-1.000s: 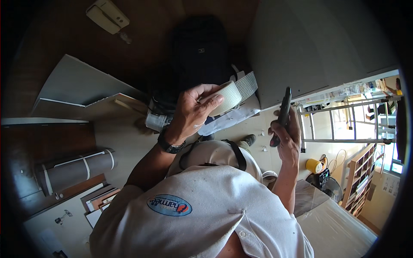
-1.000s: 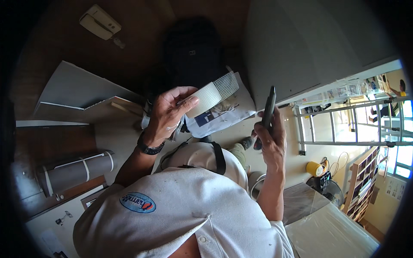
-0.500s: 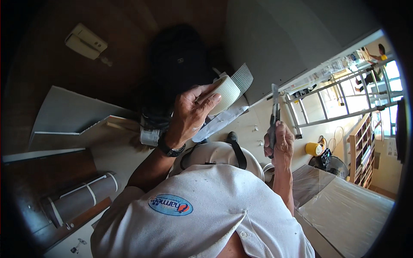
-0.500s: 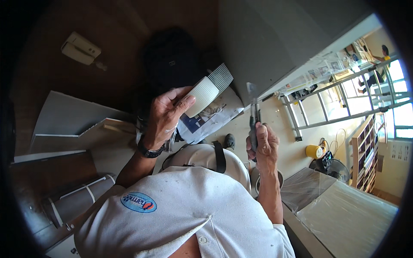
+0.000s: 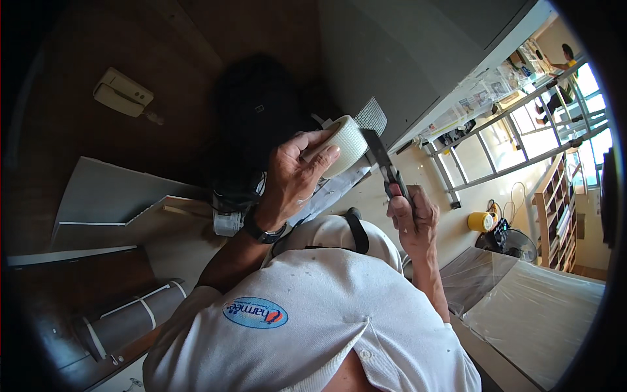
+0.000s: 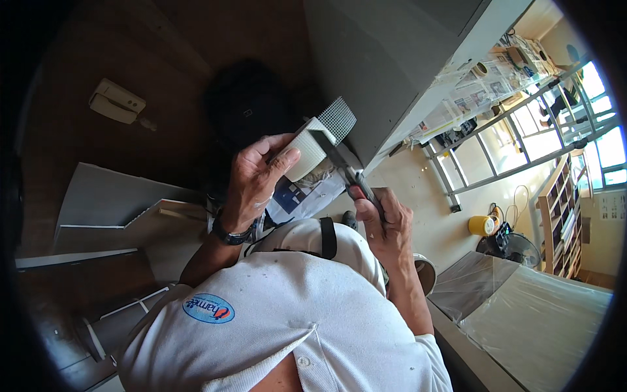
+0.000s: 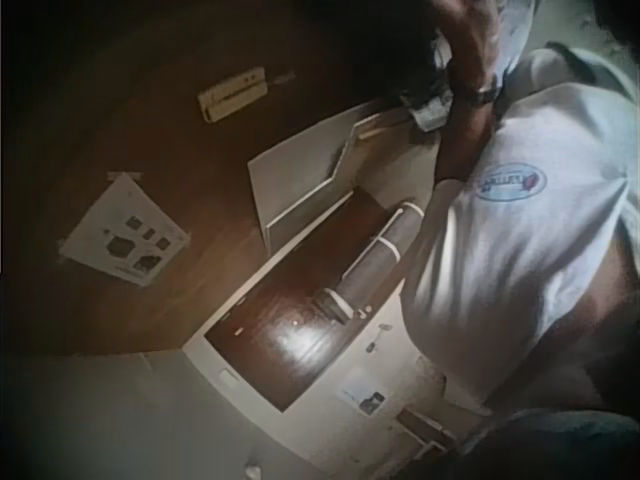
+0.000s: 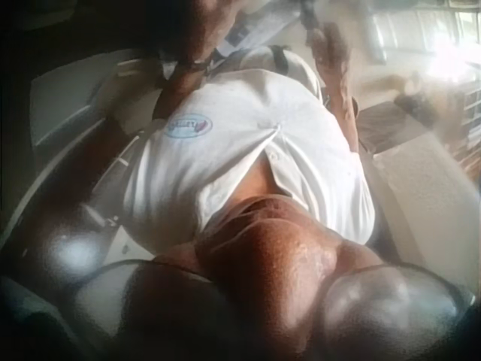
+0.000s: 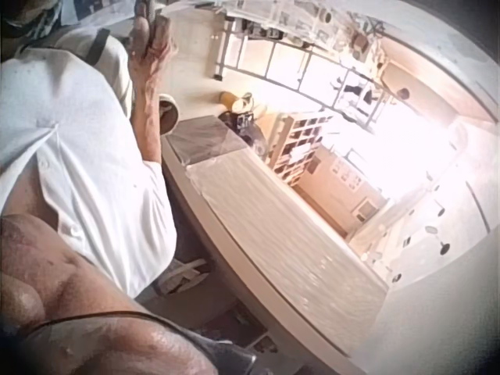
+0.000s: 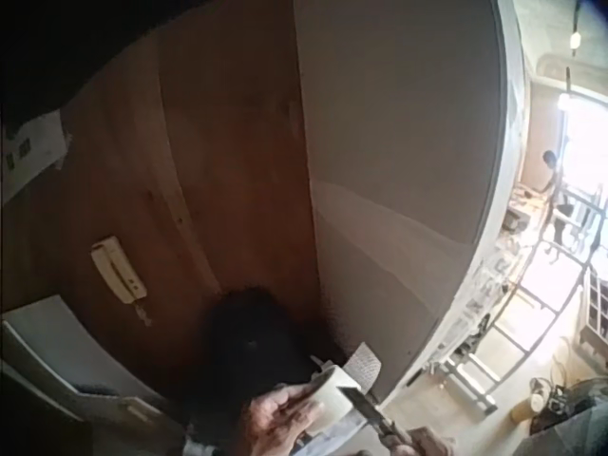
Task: The person scrapes a wall with a utility knife, applies joint compound from a hawk, and then cuts and applies mesh tape to the wall edge.
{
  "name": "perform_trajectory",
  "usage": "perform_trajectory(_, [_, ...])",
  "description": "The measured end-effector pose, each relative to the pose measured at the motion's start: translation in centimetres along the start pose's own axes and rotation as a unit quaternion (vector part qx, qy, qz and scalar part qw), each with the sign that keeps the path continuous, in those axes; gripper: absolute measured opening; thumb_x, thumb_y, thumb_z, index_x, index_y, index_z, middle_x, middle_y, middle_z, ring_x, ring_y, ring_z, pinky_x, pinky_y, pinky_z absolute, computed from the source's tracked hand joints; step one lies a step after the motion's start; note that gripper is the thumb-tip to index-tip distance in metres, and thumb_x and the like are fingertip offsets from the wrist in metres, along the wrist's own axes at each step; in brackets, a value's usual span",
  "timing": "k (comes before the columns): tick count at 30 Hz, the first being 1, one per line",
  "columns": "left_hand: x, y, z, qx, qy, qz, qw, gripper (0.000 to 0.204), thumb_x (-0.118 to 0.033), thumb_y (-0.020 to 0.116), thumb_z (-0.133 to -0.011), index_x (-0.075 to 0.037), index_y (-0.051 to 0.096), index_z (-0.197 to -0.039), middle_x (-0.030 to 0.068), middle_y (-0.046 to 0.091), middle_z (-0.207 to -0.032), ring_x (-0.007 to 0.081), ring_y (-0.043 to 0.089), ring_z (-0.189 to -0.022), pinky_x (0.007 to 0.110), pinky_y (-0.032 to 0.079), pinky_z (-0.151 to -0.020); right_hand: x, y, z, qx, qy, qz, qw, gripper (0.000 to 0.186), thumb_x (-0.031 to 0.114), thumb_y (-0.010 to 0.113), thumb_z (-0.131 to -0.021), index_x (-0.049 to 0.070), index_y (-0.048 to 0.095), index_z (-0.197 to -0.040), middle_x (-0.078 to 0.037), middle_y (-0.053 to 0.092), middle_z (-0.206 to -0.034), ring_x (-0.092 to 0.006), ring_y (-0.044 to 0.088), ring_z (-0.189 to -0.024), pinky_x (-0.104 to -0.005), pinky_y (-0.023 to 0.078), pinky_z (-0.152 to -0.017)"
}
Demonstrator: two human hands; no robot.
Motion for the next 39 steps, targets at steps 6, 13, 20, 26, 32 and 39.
perform_trajectory(6, [-0.3,0.5,0.3,-0.007,-0.009,0.032,0.999,0.039,-0.022,0.07,-0.096,0.007,0.064,-0.121,0.0138,0.072,-0.107,0.0133,0.067,-0.098,0.026,0.055,-0.086,0.9,-0.1,-0.5,-0.06,-0.108,0.142,0.982,0.028,0.023,0.077,-0.088,0.006,0.071,-0.11,-0.008,0.062,-0.074,-0.0187,0.058,-0.061,-0.0318,0.046,-0.056])
perform_trajectory(13, [0.7,0.5,0.7,0.003,-0.005,0.054,0.999,0.03,-0.009,0.063,-0.099,0.006,0.061,-0.124,0.0086,0.07,-0.108,0.0098,0.064,-0.099,0.023,0.051,-0.089,1.4,0.4,-0.6,-0.032,-0.169,0.201,0.964,0.053,0.014,0.079,-0.08,0.017,0.068,-0.131,-0.007,0.058,-0.081,-0.0227,0.054,-0.073,-0.0364,0.048,-0.068])
perform_trajectory(20, [0.2,0.8,1.4,0.007,-0.001,0.065,0.998,0.028,-0.006,0.063,-0.098,0.004,0.062,-0.124,0.0083,0.07,-0.109,0.0099,0.064,-0.101,0.024,0.051,-0.092,1.1,0.4,-0.1,-0.037,-0.182,0.216,0.959,0.054,0.014,0.08,-0.078,0.02,0.069,-0.13,-0.006,0.056,-0.08,-0.0227,0.053,-0.072,-0.0364,0.047,-0.066])
perform_trajectory(26, [-0.2,1.1,1.5,0.002,0.005,0.078,0.997,0.029,-0.01,0.064,-0.098,0.003,0.063,-0.124,0.0094,0.071,-0.112,0.0109,0.064,-0.103,0.026,0.051,-0.093,1.1,0.3,0.2,-0.053,-0.178,0.239,0.953,0.055,0.015,0.081,-0.078,0.023,0.069,-0.131,-0.006,0.055,-0.081,-0.0227,0.053,-0.072,-0.0364,0.047,-0.065])
perform_trajectory(32, [0.3,0.8,1.6,0.013,-0.007,0.118,0.993,0.032,-0.013,0.062,-0.098,0.003,0.063,-0.126,0.0112,0.071,-0.115,0.0127,0.064,-0.106,0.027,0.05,-0.095,1.1,0.3,0.2,-0.055,-0.192,0.245,0.949,0.056,0.016,0.082,-0.077,0.025,0.068,-0.131,-0.005,0.055,-0.081,-0.0229,0.053,-0.072,-0.0368,0.047,-0.066])
perform_trajectory(39, [0.1,1.0,1.9,0.018,-0.005,0.131,0.991,0.033,-0.013,0.06,-0.1,0.003,0.063,-0.128,0.0098,0.071,-0.114,0.0108,0.063,-0.106,0.026,0.049,-0.096,1.3,0.1,0.5,-0.056,-0.193,0.253,0.946,0.058,0.016,0.082,-0.076,0.025,0.068,-0.131,-0.005,0.055,-0.081,-0.0228,0.053,-0.072,-0.037,0.047,-0.066])
Point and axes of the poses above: each hand's wrist, its own z-axis away from the middle knuckle, its own y-axis out of the palm, x = y × z, the point moved 2 cm from there along -z, towards the middle knuckle
